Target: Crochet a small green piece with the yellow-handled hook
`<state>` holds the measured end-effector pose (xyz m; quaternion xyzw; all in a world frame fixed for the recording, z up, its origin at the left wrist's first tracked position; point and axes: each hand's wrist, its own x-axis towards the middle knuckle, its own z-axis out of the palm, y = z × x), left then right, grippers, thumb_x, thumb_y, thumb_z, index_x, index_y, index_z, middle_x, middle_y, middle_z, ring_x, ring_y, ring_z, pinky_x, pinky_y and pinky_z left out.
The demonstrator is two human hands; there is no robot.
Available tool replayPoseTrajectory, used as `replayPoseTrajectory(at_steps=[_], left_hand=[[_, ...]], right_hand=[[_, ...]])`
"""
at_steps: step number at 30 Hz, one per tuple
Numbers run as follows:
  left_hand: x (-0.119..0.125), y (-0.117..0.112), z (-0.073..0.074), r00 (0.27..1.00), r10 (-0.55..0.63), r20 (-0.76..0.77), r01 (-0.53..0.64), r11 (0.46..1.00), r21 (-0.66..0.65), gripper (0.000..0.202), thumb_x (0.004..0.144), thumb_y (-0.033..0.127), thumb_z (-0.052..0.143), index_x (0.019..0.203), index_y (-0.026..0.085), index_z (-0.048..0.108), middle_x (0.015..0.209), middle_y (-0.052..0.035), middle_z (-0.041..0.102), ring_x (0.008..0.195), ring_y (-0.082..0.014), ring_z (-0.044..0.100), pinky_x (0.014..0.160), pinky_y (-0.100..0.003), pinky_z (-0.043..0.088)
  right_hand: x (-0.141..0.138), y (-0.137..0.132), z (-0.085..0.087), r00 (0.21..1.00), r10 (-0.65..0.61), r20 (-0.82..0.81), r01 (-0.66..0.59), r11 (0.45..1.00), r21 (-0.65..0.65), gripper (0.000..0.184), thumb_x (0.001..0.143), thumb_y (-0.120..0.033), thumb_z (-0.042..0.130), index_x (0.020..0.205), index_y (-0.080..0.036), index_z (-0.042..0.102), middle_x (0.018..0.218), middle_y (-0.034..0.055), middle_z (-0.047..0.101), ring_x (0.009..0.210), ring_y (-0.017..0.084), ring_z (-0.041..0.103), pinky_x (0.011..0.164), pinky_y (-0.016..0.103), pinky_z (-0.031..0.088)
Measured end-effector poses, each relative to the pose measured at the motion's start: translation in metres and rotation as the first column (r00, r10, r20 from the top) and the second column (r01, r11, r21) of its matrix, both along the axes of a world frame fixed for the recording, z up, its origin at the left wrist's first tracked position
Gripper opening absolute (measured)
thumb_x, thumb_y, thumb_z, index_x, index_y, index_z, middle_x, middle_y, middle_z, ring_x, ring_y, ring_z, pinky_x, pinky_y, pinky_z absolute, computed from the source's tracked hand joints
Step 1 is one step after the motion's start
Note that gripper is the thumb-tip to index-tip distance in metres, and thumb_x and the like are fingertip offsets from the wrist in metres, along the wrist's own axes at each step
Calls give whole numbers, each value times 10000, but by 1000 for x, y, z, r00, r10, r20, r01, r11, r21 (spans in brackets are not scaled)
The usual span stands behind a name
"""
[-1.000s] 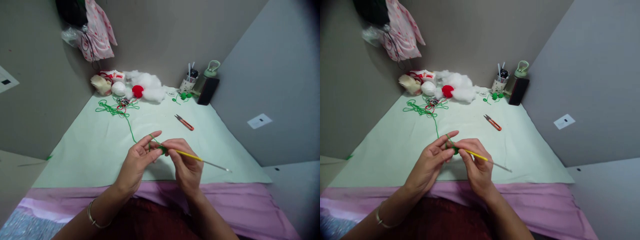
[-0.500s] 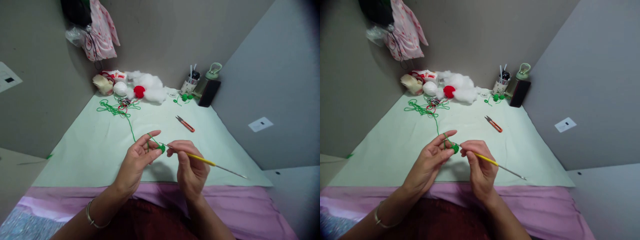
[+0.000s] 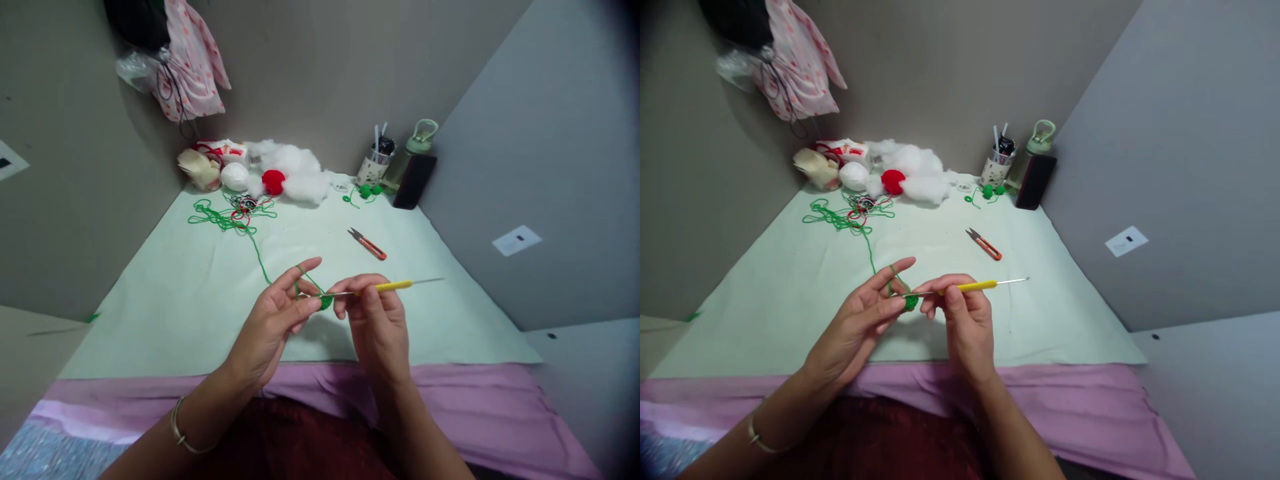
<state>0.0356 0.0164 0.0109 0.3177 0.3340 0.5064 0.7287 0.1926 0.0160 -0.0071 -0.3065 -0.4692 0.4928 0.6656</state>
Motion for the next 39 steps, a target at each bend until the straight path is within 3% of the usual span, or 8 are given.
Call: replayPoseTrajectory(at_steps=[8, 15, 19, 22, 26, 29, 34, 39], left_hand=[[-8, -2, -7, 968, 132, -215, -87, 974, 208, 507, 857, 230, 825, 1340, 337, 715, 908, 26, 620, 747, -93, 497, 762, -223, 431], [-3, -7, -7, 852, 325, -410, -191, 923, 334, 448, 851, 185, 803, 1285, 281, 741, 896, 18, 647, 683, -92, 507, 752, -240, 466], [0, -6, -4, 973, 147, -175, -127, 984, 124, 558, 790, 222, 869, 1326, 253, 720, 828, 34, 631, 611, -63, 461, 668, -202, 457], [-3, 0, -2, 995, -64, 77, 71, 994, -86, 535, 798, 251, 866, 1312, 200, 726, 711, 79, 552, 478, -14, 271, 648, -198, 463], [-9, 4, 1, 994, -8, 106, 18, 996, -85, 479, 790, 189, 860, 1258, 203, 757, 818, 66, 618, 471, 11, 243, 835, -244, 511], [-9, 2, 1, 999, -10, 37, 11, 1000, -21, 468, 785, 230, 875, 1242, 243, 778, 872, 39, 632, 536, -20, 338, 718, -219, 469], [-3, -3, -5, 998, 35, -61, -31, 997, 64, 431, 785, 260, 885, 1207, 264, 798, 878, -4, 656, 804, -124, 540, 709, -224, 418], [-1, 1, -10, 999, -10, 42, 11, 999, -33, 481, 783, 293, 890, 1247, 228, 782, 808, 12, 642, 700, -92, 482, 738, -228, 429]], right_hand=[[9, -9, 5, 919, -148, 365, 42, 958, 283, 234, 1070, -191, 498, 1097, -257, 721, 1009, 42, 773, 780, 157, 711, 703, 333, 584], [8, -8, -4, 597, -483, 640, -31, 784, 620, 292, 1008, -125, 563, 1229, -261, 698, 1013, 74, 798, 927, 210, 770, 758, 341, 640], [9, -7, -15, 432, -684, 587, -28, 641, 767, 417, 951, -109, 657, 1282, -352, 726, 1086, 57, 783, 921, 210, 766, 721, 325, 643], [7, -10, -12, 551, -597, 583, 68, 728, 682, 418, 954, -97, 655, 1282, -344, 733, 1082, 57, 769, 920, 206, 744, 725, 338, 633], [2, -13, 1, 864, -337, 373, 200, 911, 361, 260, 1018, -136, 567, 1093, -270, 777, 874, 40, 730, 734, 171, 677, 655, 336, 586], [-2, -9, 5, 954, -190, 234, 138, 965, 222, 205, 1027, -201, 587, 993, -252, 782, 886, 40, 725, 681, 149, 641, 606, 314, 554], [-6, -9, 1, 891, -246, 382, 135, 946, 295, 235, 1015, -155, 599, 1066, -283, 790, 949, 45, 778, 812, 181, 694, 674, 330, 584], [-4, -17, -6, 609, -539, 582, 154, 800, 580, 396, 945, -95, 687, 1245, -340, 766, 1123, 70, 771, 959, 224, 716, 789, 390, 606]])
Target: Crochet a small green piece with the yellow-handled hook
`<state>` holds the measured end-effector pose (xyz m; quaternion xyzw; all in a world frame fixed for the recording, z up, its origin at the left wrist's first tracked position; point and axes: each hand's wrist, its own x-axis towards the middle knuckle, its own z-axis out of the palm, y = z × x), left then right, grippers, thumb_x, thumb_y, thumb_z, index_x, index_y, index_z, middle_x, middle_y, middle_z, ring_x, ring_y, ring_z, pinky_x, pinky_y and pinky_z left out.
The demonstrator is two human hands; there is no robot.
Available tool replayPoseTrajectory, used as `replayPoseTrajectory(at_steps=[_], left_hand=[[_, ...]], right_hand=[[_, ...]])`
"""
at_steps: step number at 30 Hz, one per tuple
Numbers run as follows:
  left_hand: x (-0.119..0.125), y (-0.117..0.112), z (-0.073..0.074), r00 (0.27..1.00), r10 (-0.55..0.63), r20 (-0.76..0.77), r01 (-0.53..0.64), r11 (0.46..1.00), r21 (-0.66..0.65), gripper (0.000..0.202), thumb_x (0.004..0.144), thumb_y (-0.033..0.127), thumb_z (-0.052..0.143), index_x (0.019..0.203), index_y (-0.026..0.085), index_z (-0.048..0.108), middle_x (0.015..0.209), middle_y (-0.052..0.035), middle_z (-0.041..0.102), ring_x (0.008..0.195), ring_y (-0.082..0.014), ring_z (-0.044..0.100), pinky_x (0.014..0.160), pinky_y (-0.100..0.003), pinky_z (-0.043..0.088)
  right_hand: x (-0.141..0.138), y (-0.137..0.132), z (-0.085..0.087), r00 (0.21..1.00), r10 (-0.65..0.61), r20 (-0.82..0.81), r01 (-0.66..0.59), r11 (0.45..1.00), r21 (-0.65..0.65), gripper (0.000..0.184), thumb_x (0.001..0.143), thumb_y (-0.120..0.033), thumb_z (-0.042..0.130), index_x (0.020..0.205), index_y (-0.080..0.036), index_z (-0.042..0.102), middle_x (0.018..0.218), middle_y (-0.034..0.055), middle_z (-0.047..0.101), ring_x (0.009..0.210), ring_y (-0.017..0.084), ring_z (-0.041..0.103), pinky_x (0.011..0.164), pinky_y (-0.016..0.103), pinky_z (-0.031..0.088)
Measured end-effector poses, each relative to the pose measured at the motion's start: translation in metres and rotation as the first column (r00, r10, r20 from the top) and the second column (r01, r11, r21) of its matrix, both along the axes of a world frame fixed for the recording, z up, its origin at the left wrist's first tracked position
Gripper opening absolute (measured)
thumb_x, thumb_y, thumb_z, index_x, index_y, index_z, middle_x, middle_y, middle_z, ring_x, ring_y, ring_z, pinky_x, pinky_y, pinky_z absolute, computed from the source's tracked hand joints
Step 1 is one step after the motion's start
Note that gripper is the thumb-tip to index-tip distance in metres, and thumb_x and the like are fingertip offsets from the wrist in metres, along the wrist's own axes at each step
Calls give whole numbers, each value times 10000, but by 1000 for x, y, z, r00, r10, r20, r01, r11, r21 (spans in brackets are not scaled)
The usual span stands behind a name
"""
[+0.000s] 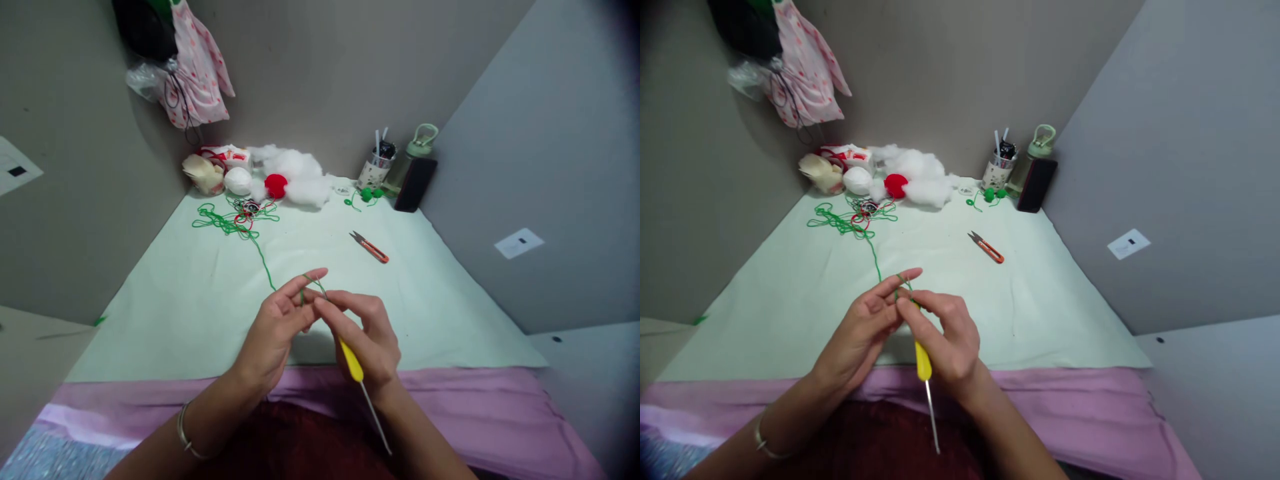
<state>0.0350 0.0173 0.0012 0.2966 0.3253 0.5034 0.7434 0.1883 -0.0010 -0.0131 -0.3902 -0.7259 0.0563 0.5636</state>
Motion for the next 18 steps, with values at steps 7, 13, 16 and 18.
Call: replayPoseTrajectory(at_steps=[7, 13, 16, 18], left_hand=[[-8, 7, 3, 995, -11, 100, 18, 997, -73, 314, 785, 222, 858, 1097, 196, 831, 847, 1, 635, 754, -106, 550, 942, -312, 474], [-5, -2, 1, 994, 10, -113, 0, 996, 93, 369, 817, 274, 850, 1184, 274, 811, 922, -15, 667, 909, -162, 567, 893, -285, 435], [-6, -3, 2, 990, 10, -142, 7, 993, 114, 357, 836, 295, 832, 1191, 278, 806, 956, -26, 664, 934, -174, 568, 904, -297, 441], [-6, -2, 2, 989, 12, -146, 6, 993, 122, 337, 836, 292, 831, 1173, 278, 811, 952, -26, 654, 937, -174, 572, 901, -293, 447]], right_hand=[[6, 10, 9, 861, 97, -499, -234, 947, -221, 206, 1005, -177, 613, 1007, -264, 799, 838, 27, 717, 674, 149, 624, 613, 313, 527], [3, 14, 5, 846, 146, -513, -333, 896, -294, 157, 993, -242, 650, 1001, -263, 805, 938, 50, 780, 784, 175, 667, 680, 329, 556], [4, 14, 4, 799, 146, -584, -392, 863, -320, 158, 1012, -275, 629, 998, -248, 784, 938, 45, 779, 716, 149, 649, 665, 310, 552], [4, 16, 5, 752, 144, -643, -436, 841, -322, 160, 1017, -307, 627, 972, -236, 764, 932, 45, 781, 688, 138, 642, 656, 297, 553]])
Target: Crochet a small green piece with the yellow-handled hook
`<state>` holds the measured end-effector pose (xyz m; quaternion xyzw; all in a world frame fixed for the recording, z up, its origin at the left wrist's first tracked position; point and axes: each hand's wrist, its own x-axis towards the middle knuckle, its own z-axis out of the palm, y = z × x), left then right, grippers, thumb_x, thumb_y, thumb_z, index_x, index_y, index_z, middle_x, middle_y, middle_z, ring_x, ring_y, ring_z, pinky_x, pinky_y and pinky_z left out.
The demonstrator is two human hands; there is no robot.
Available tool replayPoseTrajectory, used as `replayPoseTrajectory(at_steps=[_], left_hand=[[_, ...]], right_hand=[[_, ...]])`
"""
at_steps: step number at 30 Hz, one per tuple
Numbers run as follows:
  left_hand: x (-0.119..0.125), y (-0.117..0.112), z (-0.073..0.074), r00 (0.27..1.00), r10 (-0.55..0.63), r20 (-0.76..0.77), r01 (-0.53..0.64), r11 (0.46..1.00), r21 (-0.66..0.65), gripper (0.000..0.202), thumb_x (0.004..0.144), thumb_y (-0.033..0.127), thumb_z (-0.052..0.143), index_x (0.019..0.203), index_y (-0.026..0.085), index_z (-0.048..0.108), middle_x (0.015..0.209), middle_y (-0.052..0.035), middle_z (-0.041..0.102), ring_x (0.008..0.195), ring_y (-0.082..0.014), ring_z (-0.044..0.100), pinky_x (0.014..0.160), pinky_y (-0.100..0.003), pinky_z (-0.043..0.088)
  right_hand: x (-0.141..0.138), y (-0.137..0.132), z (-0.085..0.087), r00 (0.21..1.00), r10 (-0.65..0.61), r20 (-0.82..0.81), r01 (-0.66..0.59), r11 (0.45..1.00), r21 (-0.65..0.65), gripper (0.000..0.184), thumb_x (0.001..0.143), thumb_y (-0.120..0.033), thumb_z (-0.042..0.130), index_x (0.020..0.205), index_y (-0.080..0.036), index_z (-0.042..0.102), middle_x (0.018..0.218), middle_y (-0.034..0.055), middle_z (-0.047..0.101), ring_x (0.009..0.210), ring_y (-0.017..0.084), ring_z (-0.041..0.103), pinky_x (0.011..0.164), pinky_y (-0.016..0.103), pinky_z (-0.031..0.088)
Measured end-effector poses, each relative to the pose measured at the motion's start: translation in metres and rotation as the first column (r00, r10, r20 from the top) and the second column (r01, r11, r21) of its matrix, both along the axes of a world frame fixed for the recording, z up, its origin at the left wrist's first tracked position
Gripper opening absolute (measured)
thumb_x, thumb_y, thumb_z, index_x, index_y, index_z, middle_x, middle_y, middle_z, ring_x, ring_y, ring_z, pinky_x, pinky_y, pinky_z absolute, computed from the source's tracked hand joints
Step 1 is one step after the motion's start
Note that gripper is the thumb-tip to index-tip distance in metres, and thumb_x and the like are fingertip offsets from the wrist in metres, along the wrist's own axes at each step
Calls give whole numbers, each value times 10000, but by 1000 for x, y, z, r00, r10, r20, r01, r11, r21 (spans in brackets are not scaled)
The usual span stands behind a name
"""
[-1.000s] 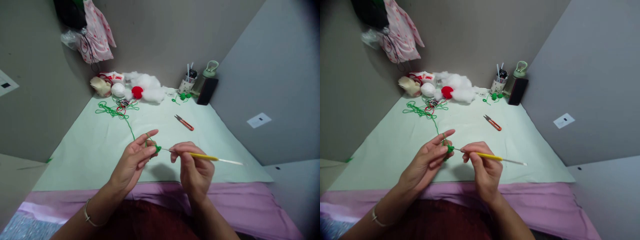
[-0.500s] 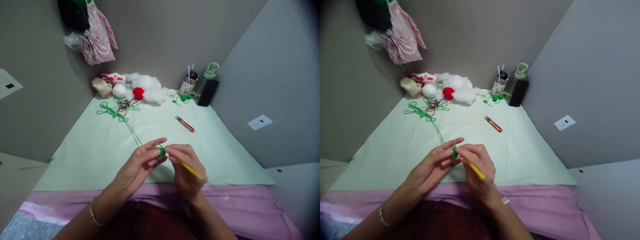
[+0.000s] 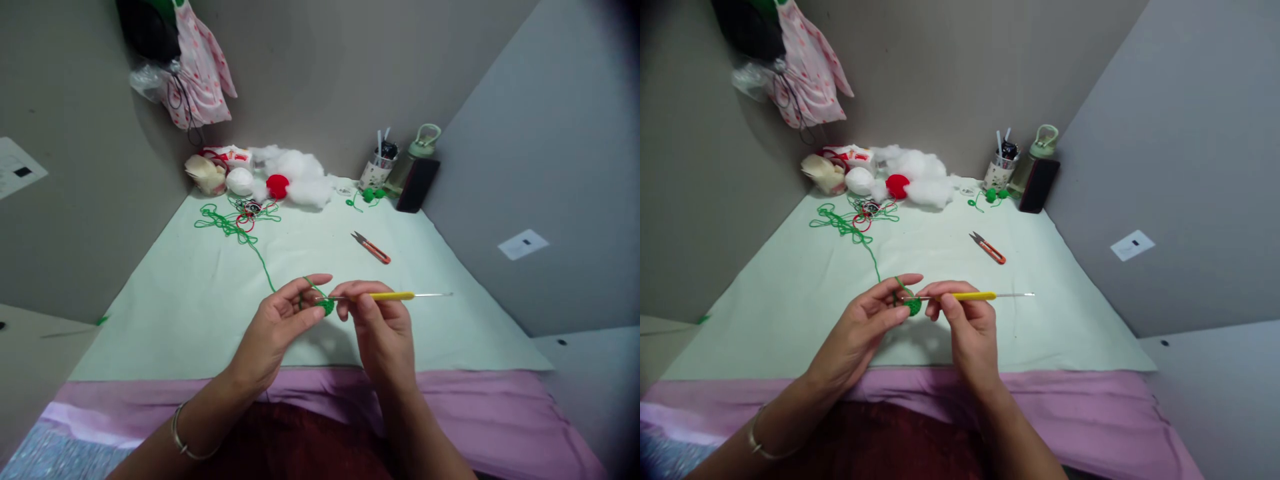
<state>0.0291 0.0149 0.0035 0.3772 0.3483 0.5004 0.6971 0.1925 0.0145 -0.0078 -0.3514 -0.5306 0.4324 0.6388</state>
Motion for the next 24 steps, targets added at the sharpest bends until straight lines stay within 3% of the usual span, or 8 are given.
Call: replayPoseTrajectory(at_steps=[4, 7, 12, 15, 18, 24], left_hand=[[-1, 0, -1, 999, 20, -43, -19, 1000, 24, 322, 837, 275, 824, 1158, 280, 812, 939, -25, 635, 904, -168, 569, 837, -275, 453], [-3, 0, -3, 994, 25, -108, -18, 998, 60, 330, 866, 278, 797, 1196, 285, 794, 947, -26, 640, 903, -172, 569, 818, -274, 452], [-3, -1, -1, 971, 99, -219, -68, 987, 144, 326, 885, 225, 761, 1207, 270, 781, 936, -20, 648, 929, -180, 593, 892, -293, 457], [-1, -1, 0, 942, 175, -286, -116, 971, 211, 311, 877, 183, 748, 1174, 265, 787, 917, -16, 655, 912, -174, 599, 888, -291, 459], [1, -2, -1, 922, 225, -315, -139, 952, 271, 312, 865, 146, 735, 1144, 273, 794, 899, -2, 657, 865, -154, 595, 866, -280, 461], [-1, -3, -5, 910, 255, -328, -156, 941, 299, 318, 861, 137, 751, 1128, 300, 811, 901, 10, 675, 840, -129, 581, 856, -252, 460]], right_hand=[[1, 2, 2, 995, 49, -84, -52, 998, -38, 185, 1036, -321, 600, 951, -223, 731, 901, 41, 777, 659, 124, 636, 636, 274, 546], [3, 0, 2, 997, 66, -40, -67, 998, -18, 204, 1055, -305, 563, 965, -223, 726, 925, 45, 777, 695, 136, 658, 660, 287, 561], [6, -9, 6, 974, -54, 221, 15, 985, 174, 230, 1060, -167, 510, 1064, -234, 729, 992, 49, 765, 789, 146, 687, 735, 310, 575], [5, -13, 5, 899, -159, 407, 5, 935, 354, 243, 1029, -92, 515, 1109, -220, 706, 1006, 69, 766, 928, 181, 720, 808, 342, 587], [5, -14, 3, 841, -248, 480, -12, 879, 476, 224, 1005, -77, 534, 1101, -203, 693, 999, 93, 768, 969, 209, 738, 794, 359, 604], [5, -12, 1, 853, -248, 459, 13, 890, 457, 229, 1022, -88, 497, 1070, -213, 683, 962, 82, 773, 927, 211, 751, 774, 371, 627]])
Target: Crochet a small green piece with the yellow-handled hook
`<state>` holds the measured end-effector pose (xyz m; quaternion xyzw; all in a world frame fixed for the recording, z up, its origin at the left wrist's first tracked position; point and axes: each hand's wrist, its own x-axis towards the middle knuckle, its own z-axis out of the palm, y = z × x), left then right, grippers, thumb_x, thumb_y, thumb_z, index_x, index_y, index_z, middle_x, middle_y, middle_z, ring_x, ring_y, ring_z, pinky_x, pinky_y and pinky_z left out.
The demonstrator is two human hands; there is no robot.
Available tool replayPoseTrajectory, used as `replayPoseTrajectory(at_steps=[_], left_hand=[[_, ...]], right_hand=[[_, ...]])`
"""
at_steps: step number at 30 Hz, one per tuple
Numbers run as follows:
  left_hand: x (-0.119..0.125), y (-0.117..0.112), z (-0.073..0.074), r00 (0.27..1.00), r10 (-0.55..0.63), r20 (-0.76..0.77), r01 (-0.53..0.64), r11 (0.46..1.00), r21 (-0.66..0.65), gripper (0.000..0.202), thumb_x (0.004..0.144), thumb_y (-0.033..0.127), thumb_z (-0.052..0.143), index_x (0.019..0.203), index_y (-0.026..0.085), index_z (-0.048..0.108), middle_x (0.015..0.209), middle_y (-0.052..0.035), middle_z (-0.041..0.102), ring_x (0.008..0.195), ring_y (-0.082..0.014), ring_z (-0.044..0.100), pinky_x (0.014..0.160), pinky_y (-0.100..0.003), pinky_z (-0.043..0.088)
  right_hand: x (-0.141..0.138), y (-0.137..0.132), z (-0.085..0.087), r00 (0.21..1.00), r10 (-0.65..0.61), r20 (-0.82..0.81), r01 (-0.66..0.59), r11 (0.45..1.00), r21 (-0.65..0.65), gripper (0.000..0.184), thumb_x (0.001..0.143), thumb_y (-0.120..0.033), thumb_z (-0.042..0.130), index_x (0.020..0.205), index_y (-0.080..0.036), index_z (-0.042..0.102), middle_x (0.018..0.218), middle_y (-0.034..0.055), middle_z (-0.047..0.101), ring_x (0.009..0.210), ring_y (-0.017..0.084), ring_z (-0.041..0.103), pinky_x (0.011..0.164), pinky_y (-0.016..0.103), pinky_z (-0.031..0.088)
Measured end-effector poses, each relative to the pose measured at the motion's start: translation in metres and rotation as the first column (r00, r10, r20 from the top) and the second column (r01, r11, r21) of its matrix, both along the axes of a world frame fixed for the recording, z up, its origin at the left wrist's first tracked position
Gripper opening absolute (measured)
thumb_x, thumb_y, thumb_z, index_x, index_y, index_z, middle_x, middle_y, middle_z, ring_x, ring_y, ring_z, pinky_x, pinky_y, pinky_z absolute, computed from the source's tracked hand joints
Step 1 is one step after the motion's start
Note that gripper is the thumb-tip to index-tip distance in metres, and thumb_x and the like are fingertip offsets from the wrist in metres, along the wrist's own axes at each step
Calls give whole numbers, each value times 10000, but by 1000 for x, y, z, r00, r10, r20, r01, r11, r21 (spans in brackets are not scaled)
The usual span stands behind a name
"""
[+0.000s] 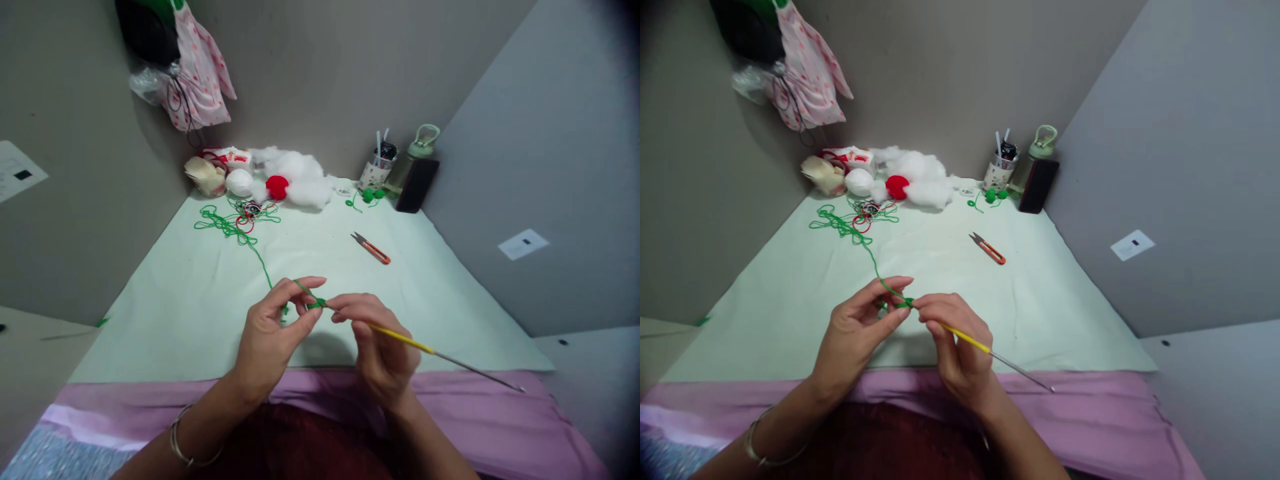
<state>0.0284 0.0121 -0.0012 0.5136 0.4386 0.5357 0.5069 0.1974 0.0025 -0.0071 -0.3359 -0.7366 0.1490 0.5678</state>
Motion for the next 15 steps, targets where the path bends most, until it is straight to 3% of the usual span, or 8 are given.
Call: replayPoseTrajectory(at_steps=[4, 6, 8, 11, 13, 15], left_hand=[[5, 0, 0, 990, -18, 143, 30, 996, -83, 334, 823, 176, 826, 1141, 277, 812, 855, 11, 666, 830, -121, 576, 823, -225, 472], [8, 0, 0, 948, -70, 312, 132, 974, -182, 415, 808, 234, 861, 1215, 264, 787, 834, 16, 648, 755, -96, 552, 709, -189, 458], [9, 1, 2, 863, -123, 490, 290, 915, -280, 484, 803, 287, 874, 1271, 237, 763, 771, 36, 604, 609, -48, 448, 577, -156, 391], [6, 4, 6, 756, -133, 641, 444, 824, -352, 455, 816, 266, 858, 1256, 185, 771, 612, 96, 473, 491, -14, 243, 628, -154, 445], [3, 6, 8, 748, -115, 653, 434, 830, -350, 394, 823, 217, 839, 1212, 179, 793, 563, 118, 420, 479, -14, 208, 798, -211, 522], [1, 7, 10, 771, -107, 628, 389, 859, -332, 361, 814, 193, 832, 1174, 196, 811, 607, 107, 474, 477, -8, 220, 890, -257, 533]], right_hand=[[-1, 0, -9, 966, -160, 203, 129, 979, 158, 276, 998, -85, 566, 1174, -248, 703, 1062, 82, 765, 917, 192, 748, 734, 328, 635], [-1, 0, -15, 916, -281, 285, 197, 937, 289, 366, 966, -72, 625, 1256, -283, 702, 1106, 75, 757, 957, 201, 749, 748, 329, 638], [0, -2, -18, 897, -327, 299, 208, 906, 368, 441, 941, -50, 652, 1305, -295, 698, 1121, 77, 753, 996, 221, 748, 754, 342, 637], [3, -4, -14, 955, -222, 198, 179, 960, 215, 438, 951, -29, 618, 1296, -283, 709, 1111, 76, 756, 969, 211, 734, 748, 342, 623], [4, -4, -8, 991, -132, 5, 132, 991, 8, 355, 979, -44, 585, 1208, -266, 740, 999, 54, 754, 895, 186, 712, 744, 335, 603], [4, -4, -2, 971, -81, -227, 44, 986, -162, 281, 1004, -80, 572, 1104, -259, 765, 893, 25, 728, 785, 152, 674, 708, 309, 576]])
